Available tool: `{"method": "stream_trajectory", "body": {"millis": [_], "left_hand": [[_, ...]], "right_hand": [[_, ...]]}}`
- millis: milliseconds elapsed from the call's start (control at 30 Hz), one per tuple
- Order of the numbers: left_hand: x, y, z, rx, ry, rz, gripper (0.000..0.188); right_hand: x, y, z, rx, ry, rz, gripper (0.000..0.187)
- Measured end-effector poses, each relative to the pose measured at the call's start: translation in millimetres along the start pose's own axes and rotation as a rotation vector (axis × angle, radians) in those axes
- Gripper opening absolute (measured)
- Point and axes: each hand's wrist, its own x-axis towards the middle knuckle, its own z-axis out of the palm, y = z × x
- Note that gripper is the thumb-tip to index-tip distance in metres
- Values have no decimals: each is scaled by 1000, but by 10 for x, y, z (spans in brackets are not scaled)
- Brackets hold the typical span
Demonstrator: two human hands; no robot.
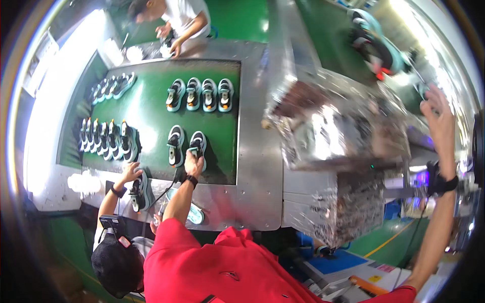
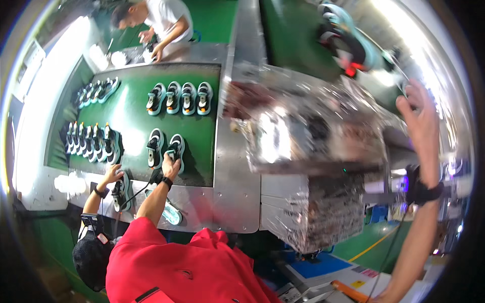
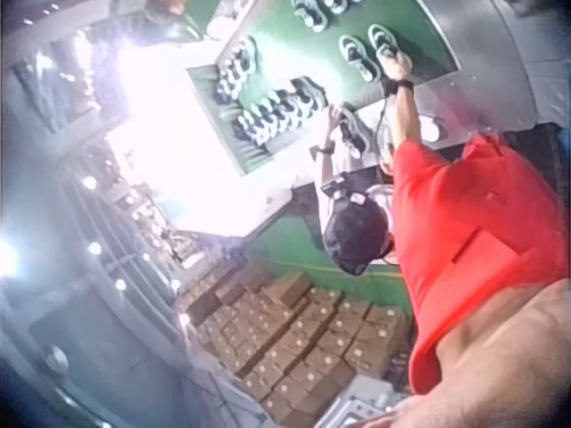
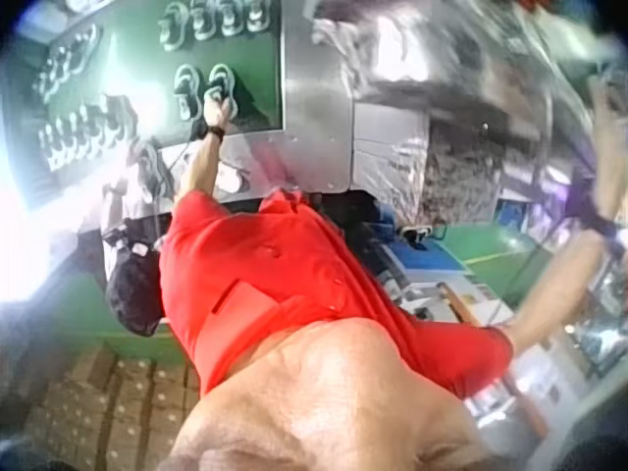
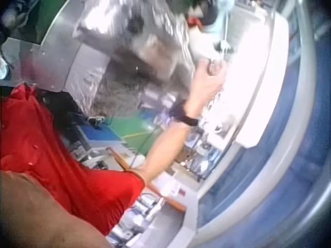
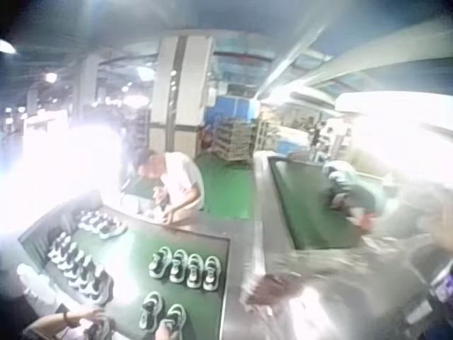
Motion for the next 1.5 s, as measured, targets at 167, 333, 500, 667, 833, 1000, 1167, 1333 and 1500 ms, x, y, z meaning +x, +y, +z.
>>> {"method": "stream_trajectory", "body": {"millis": [167,333,500,667,833,1000,1167,1333,1500], "left_hand": [[393,186,-97,91,170,5,63],[243,377,-15,42,180,7,59],[131,435,-165,-20,202,6,55],[231,278,-107,-61,131,-36,58],[103,83,-37,197,170,335,75],[-1316,1228,223,-540,-994,282,57],[-3327,3140,-87,-977,-1900,255,87],[-4709,3743,-127,-832,-2402,125,78],[-5788,3006,349,-396,-2609,270,62]], "right_hand": [[1824,-303,746,-166,-128,-134,74],[2627,-262,1080,-191,-199,-56,69],[2390,-510,1180,-116,-178,-42,67],[1420,-1121,850,-136,157,-199,71],[283,-1116,-76,69,481,-197,70],[-1518,-1349,-555,628,714,-4,85],[-3267,-1518,-370,1071,729,401,95],[-4706,-1590,-314,1190,876,764,84],[-6448,-1620,-259,164,1013,975,69]]}}
